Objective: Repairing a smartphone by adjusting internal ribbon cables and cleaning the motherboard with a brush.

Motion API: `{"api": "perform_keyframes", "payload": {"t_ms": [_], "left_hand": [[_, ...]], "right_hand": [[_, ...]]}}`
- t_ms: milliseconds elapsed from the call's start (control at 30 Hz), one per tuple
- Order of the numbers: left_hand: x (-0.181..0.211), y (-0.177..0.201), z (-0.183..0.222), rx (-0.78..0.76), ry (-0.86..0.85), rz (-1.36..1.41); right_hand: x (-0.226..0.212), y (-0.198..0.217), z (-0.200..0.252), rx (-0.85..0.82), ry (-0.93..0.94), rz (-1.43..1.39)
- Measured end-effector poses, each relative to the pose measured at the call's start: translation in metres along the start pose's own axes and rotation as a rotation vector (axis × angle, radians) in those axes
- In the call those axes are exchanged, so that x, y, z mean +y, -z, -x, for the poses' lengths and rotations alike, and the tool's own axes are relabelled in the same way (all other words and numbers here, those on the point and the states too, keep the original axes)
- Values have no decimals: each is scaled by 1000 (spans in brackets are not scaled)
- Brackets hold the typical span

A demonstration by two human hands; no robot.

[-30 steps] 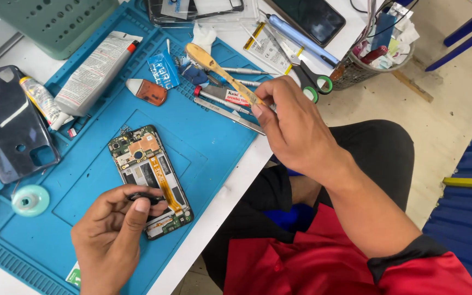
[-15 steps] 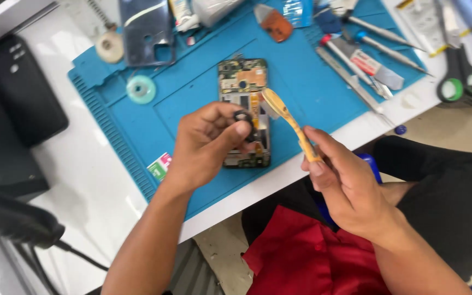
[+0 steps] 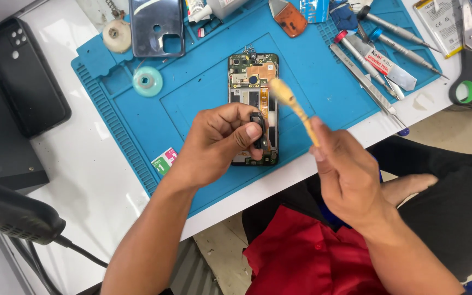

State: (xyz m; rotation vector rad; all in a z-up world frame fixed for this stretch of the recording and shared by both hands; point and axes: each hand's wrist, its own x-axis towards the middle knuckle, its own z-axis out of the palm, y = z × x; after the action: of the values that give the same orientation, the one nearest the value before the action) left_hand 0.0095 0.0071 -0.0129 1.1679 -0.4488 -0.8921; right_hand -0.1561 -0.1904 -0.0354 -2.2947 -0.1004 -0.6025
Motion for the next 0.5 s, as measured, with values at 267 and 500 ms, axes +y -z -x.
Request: {"api": "perform_keyframes", "payload": {"t_ms": [267,500], "left_hand": [[5,2,-1,-4,-4,18],[4,7,0,-46,40,-34]], "right_hand": [[1,8,23,6,36,109],[8,6,9,-112,65,-50]]}}
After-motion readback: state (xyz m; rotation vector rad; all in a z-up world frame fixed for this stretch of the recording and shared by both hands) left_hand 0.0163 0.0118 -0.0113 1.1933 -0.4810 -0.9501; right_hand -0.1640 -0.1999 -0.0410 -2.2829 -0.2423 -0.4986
